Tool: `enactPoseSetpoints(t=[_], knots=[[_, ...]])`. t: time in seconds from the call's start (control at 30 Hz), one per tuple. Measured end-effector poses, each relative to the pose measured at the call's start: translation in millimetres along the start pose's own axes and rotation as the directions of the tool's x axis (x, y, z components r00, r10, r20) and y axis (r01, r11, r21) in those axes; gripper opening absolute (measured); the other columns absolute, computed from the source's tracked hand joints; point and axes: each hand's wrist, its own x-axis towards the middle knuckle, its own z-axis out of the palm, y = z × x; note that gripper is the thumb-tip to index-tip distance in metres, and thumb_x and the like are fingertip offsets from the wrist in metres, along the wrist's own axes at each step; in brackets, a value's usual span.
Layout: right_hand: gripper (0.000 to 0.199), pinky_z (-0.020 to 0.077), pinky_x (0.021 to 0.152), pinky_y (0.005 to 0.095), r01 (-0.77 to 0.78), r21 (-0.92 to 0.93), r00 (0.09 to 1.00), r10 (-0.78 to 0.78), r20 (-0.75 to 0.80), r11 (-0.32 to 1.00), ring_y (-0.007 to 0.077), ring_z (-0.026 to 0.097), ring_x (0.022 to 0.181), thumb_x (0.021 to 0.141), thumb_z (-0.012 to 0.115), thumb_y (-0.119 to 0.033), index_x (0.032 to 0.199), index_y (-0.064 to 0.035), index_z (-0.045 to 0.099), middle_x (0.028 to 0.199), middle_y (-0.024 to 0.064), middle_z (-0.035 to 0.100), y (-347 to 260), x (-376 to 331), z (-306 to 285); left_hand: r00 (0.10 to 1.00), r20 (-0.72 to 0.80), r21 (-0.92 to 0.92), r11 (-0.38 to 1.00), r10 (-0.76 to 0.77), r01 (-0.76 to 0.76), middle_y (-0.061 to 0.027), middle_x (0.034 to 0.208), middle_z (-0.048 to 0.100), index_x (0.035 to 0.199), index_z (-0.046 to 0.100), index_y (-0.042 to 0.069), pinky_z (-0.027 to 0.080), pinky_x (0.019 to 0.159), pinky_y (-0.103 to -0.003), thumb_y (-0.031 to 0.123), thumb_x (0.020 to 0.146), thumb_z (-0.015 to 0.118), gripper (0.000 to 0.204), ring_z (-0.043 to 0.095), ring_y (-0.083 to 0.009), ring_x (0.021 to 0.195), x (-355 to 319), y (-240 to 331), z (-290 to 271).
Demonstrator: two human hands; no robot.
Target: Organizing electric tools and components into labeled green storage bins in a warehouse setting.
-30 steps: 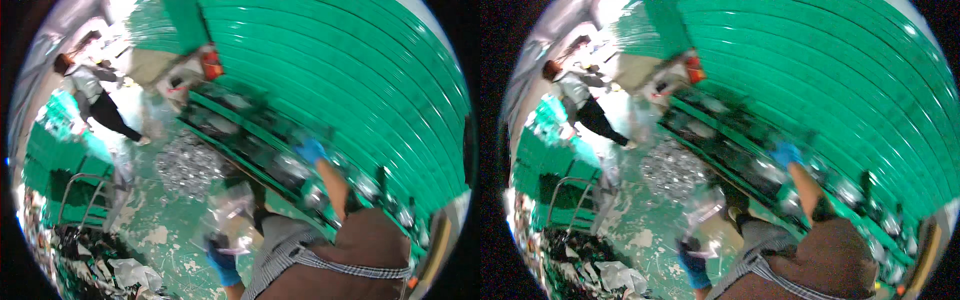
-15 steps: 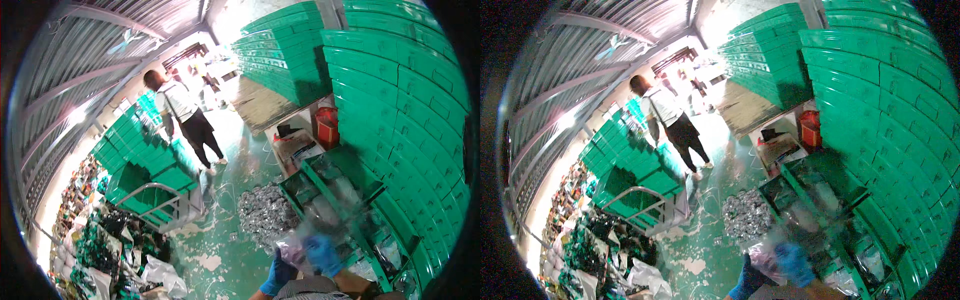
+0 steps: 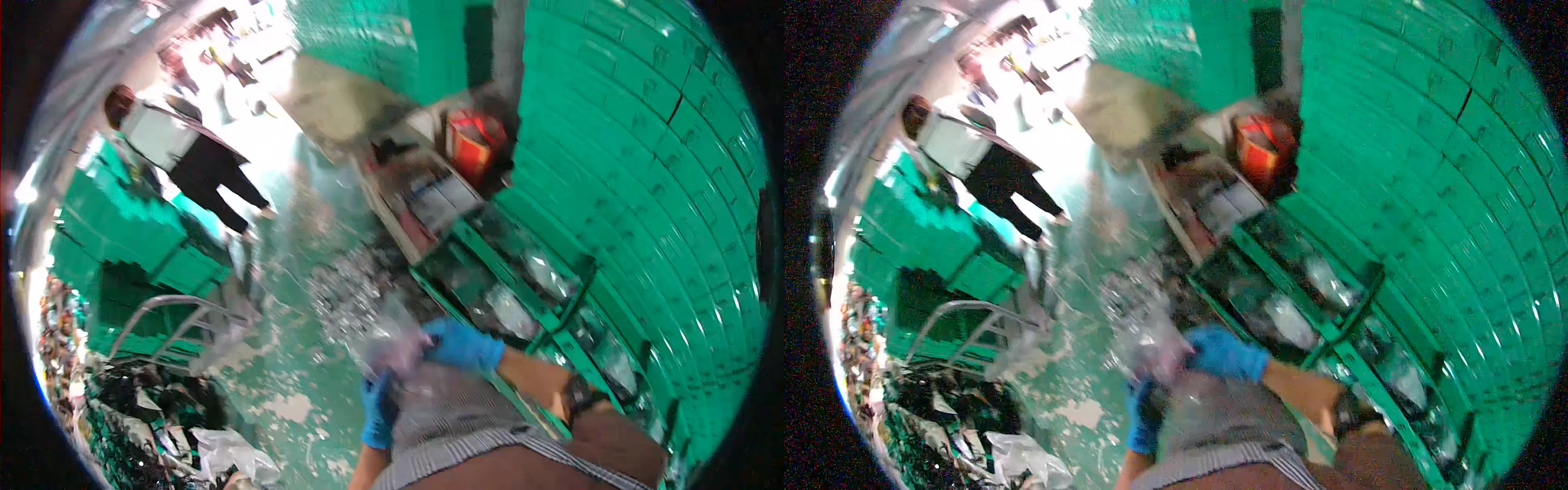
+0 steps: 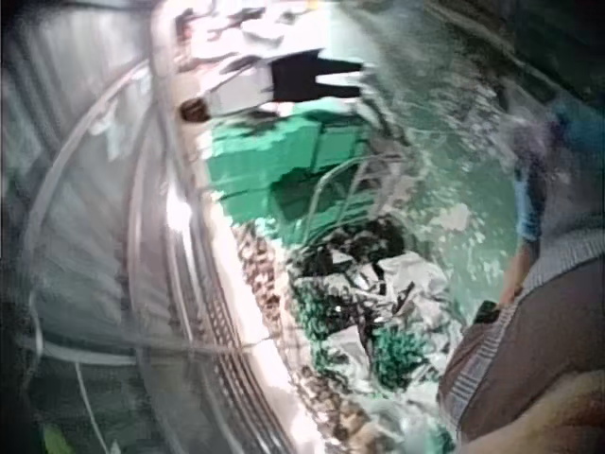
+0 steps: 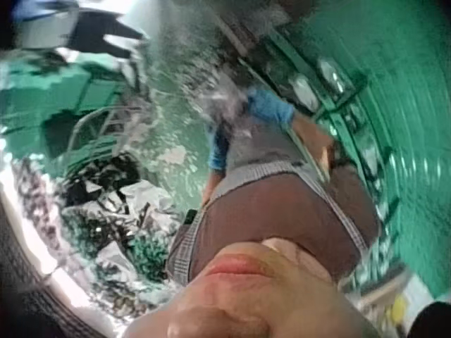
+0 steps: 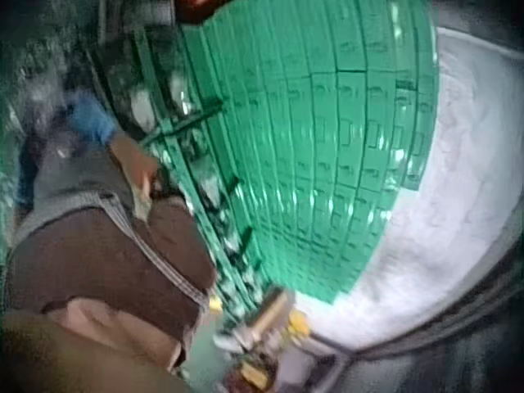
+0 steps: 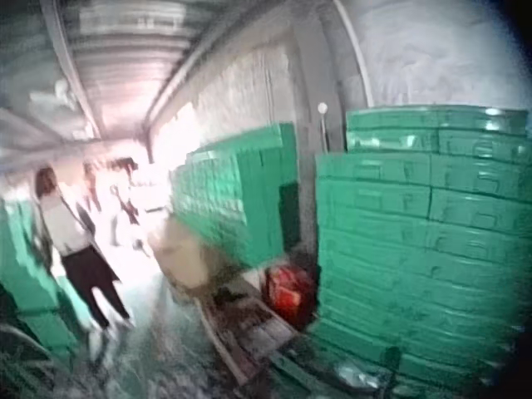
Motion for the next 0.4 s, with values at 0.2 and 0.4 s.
enactPoseSetpoints(t=[0.2, 0.4], knots=[[0.013, 0.0475, 0.063, 0.0254, -0.052, 0.722, 0.767, 0.491, -0.413, 0.69, 0.011, 0.057, 0.07, 0.08, 0.064, -0.014, 0.088, -0.0033, 0.066, 0.078, 0.0025, 0.063, 87, 105, -117, 0.819, -0.539, 0.202, 0.974, 0.194, -0.098, -0.01, 0.122, 0.051, 0.133, 0.036, 0.015, 0.05, 0.076, -0.036, 0.019, 0.086, 0.054, 0.051, 0.058, -0.028, 0.091, 17, 39, -64], [0.033, 0.0518, 0.072, 0.0249, -0.253, 0.51, 0.743, 0.503, -0.441, 0.822, 0.0124, 0.06, 0.079, 0.082, 0.061, -0.01, 0.113, -0.0011, 0.054, 0.097, 0.0028, 0.061, 260, 212, -177, 0.564, -0.825, 0.149, 0.971, 0.018, 0.187, -0.01, 0.13, 0.043, 0.139, 0.025, 0.013, 0.045, 0.085, -0.046, 0.039, 0.081, 0.058, 0.071, 0.053, -0.0315, 0.101, -11, 4, -120]])
